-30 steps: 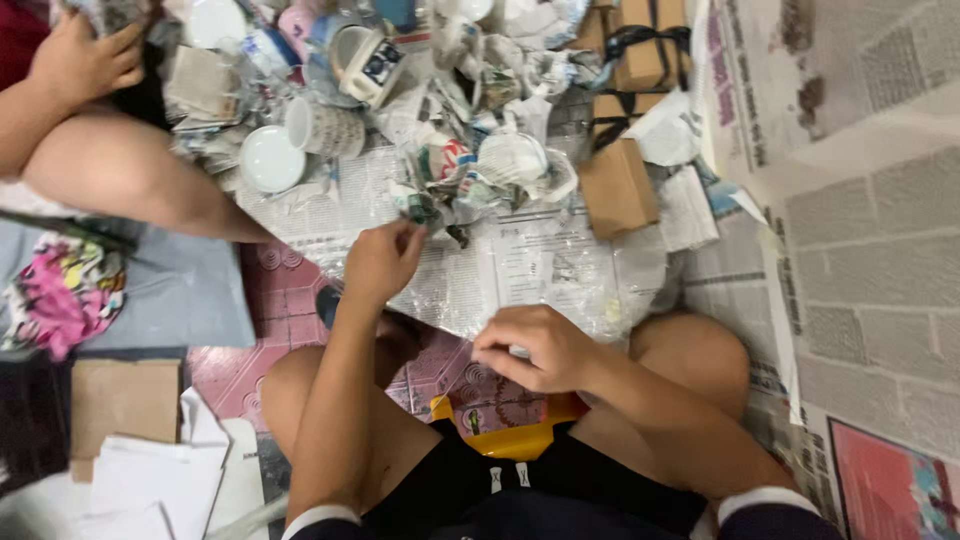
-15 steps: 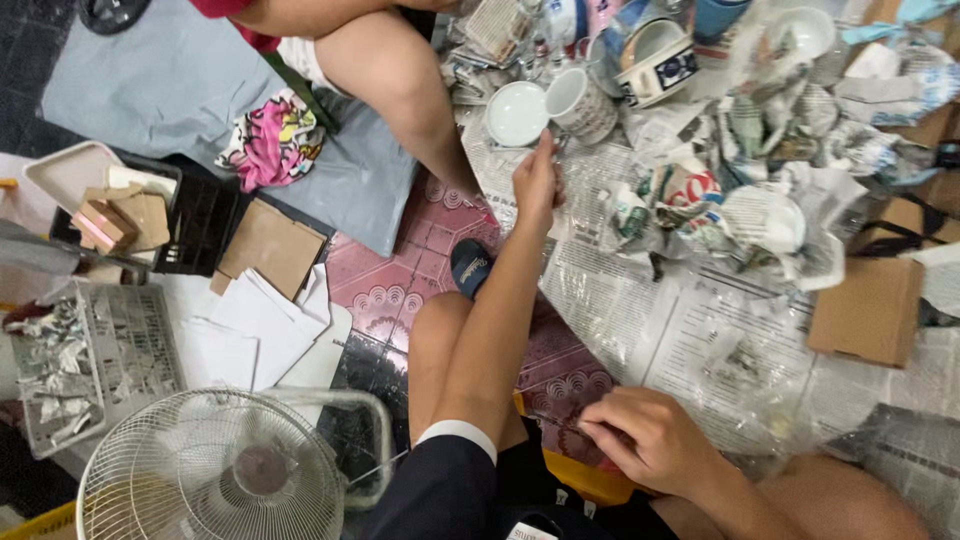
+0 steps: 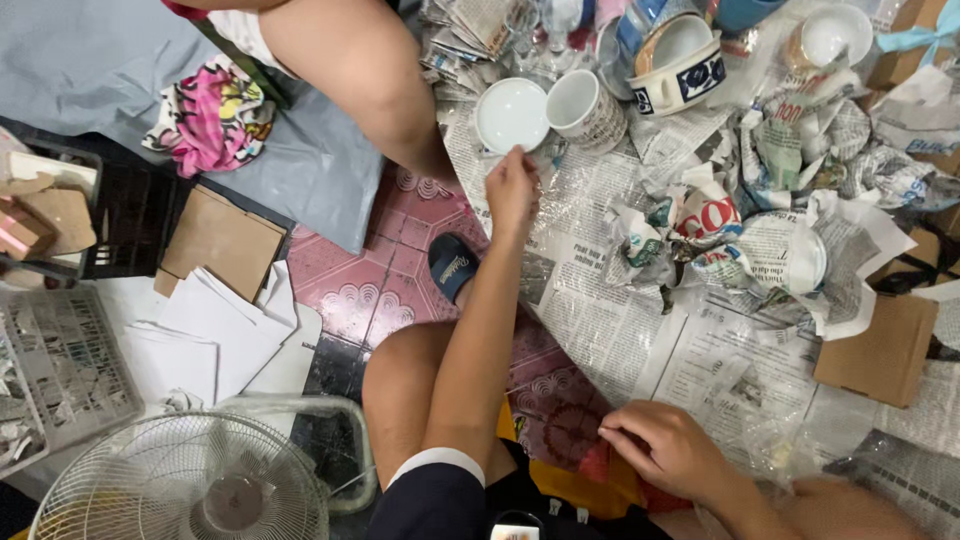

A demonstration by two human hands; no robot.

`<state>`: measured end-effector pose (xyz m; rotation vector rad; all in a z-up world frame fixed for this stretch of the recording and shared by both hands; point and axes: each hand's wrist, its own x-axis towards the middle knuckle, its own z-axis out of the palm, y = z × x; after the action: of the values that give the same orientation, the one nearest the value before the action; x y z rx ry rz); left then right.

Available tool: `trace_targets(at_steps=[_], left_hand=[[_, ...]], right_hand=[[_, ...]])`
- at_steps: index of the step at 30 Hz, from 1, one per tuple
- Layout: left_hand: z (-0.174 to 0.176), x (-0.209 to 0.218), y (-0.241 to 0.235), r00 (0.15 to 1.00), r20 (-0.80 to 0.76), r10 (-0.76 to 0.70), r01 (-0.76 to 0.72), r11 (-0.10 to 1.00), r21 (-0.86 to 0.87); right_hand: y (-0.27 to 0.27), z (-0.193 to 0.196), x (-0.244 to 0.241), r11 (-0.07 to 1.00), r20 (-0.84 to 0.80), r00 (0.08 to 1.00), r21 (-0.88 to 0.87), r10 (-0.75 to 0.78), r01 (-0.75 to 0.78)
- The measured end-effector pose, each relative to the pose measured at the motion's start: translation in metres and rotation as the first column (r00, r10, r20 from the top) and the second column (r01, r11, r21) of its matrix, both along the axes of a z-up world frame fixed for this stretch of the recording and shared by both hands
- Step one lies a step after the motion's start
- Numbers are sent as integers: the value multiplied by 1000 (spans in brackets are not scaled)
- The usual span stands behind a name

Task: The person sits cross-legged and wraps small items, including paper cups and small boxes, in newspaper sheets. They fold the newspaper around each item and place the wrapped bundle on a growing pile on the table.

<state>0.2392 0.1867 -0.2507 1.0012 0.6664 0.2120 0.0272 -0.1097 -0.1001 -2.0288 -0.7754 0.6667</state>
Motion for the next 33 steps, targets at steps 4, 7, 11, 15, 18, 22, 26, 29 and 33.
trace_targets(at_steps=[4,7,11,15,18,22,26,29,33], left_hand=[[-19,-7,2,986,6,166,-159,932,326],[-24,-19,1,981,59,186,-192,872,450],[-7,-38,7,985,-80,153,-124,951,283],[35,-47,20,993,-23,116,-113,987,112],[74,-56,18,988,149,46,-54,997,54],[122,-87,-19,963,196,-187,158,975,155],[148,-133,-53,677,98,-730,709,682,178],[139,-141,-73,388,-128,-913,913,361,190],[92,-148,-103,223,-367,-903,975,208,80]], right_hand=[[3,7,4,1000,43,999,-7,22,-21],[-3,15,10,993,160,982,49,97,-106],[-19,25,24,999,262,964,12,34,-39],[-38,43,29,997,343,936,22,-72,68],[-58,54,37,975,389,898,164,-205,151],[-129,73,34,748,386,645,259,-660,611],[-201,63,28,544,412,446,158,-795,824],[-237,29,33,575,273,595,-155,-756,803],[-262,-17,47,592,185,685,-380,-704,711]])
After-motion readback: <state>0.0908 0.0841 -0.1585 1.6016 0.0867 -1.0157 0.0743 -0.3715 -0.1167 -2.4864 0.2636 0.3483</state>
